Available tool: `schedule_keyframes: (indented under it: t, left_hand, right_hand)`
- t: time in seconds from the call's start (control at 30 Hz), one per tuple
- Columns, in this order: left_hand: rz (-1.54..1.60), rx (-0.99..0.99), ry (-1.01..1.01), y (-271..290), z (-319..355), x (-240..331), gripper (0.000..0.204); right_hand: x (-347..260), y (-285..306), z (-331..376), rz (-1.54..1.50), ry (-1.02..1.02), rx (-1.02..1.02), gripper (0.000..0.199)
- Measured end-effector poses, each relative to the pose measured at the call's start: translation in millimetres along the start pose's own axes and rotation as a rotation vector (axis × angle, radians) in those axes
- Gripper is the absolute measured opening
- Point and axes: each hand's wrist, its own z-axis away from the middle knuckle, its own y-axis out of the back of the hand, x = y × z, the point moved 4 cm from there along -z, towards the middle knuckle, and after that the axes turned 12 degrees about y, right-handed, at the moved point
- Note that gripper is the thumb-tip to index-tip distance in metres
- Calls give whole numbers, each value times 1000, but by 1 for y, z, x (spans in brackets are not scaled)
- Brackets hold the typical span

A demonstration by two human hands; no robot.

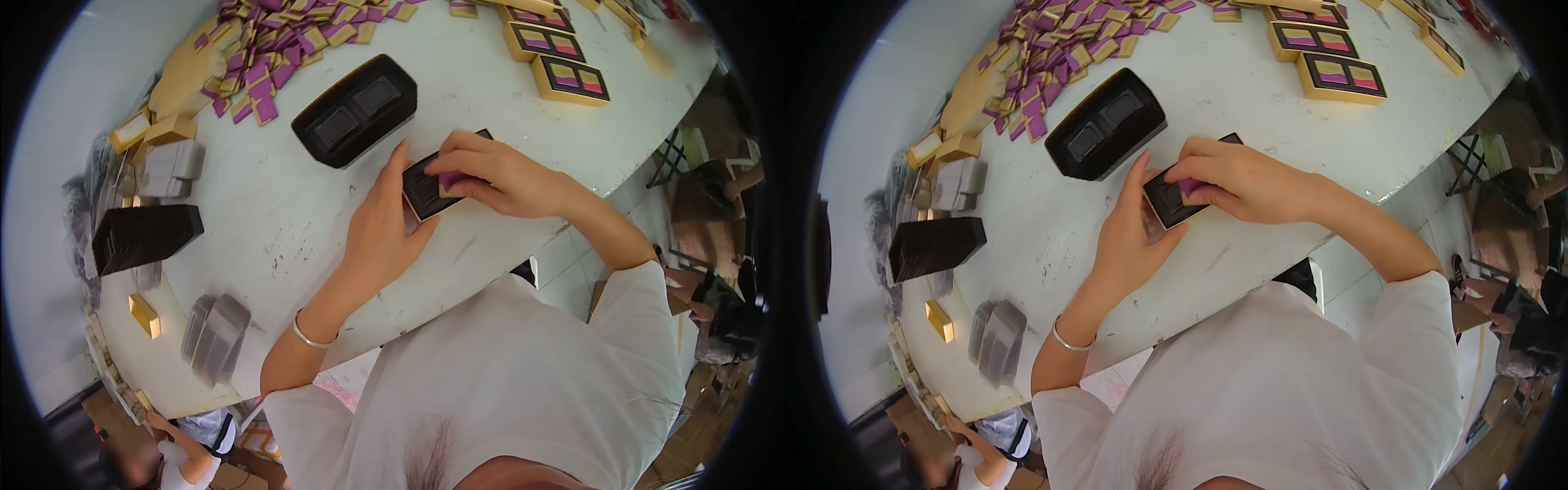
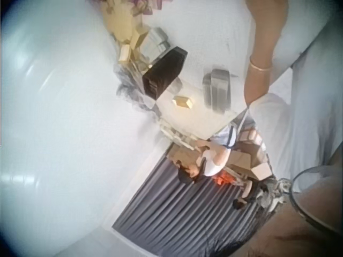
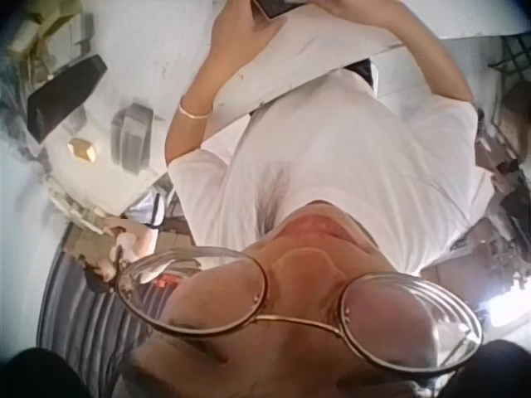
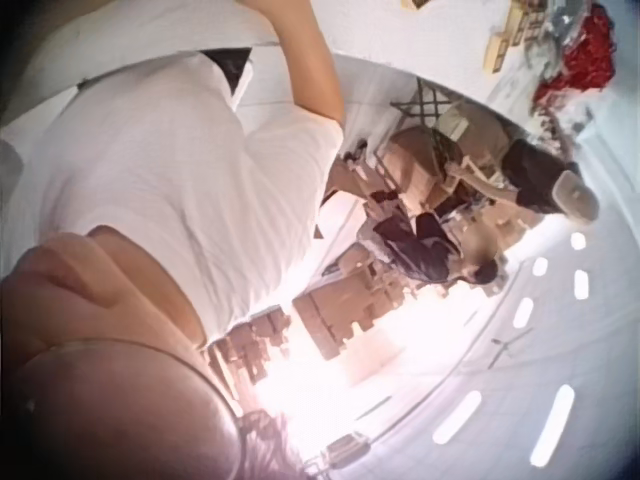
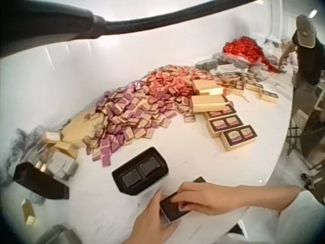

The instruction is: The person assembles small rectangular packs by placing two colored inserts into a black plastic tray and closing it with a gold-colored lid. The process is repeated continuously with multiple units on a white table.

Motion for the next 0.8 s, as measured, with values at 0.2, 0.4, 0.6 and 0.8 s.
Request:
schedule_keyframes:
  t: [0.2,0.4,0.6,0.8]
  left_hand:
    - [-17,50,-86,-1,-2,-5,84]
    - [-30,65,-92,-1,-1,-2,79]
    - [-50,130,-149,-4,0,-5,75]
    - [-45,115,-146,-4,0,-5,71]
  right_hand:
    - [2,1,-6,-14,-137,112,28]
    - [-13,-17,2,460,474,97,31]
    - [-17,-19,22,716,467,163,30]
    - [-28,-29,15,800,444,136,26]
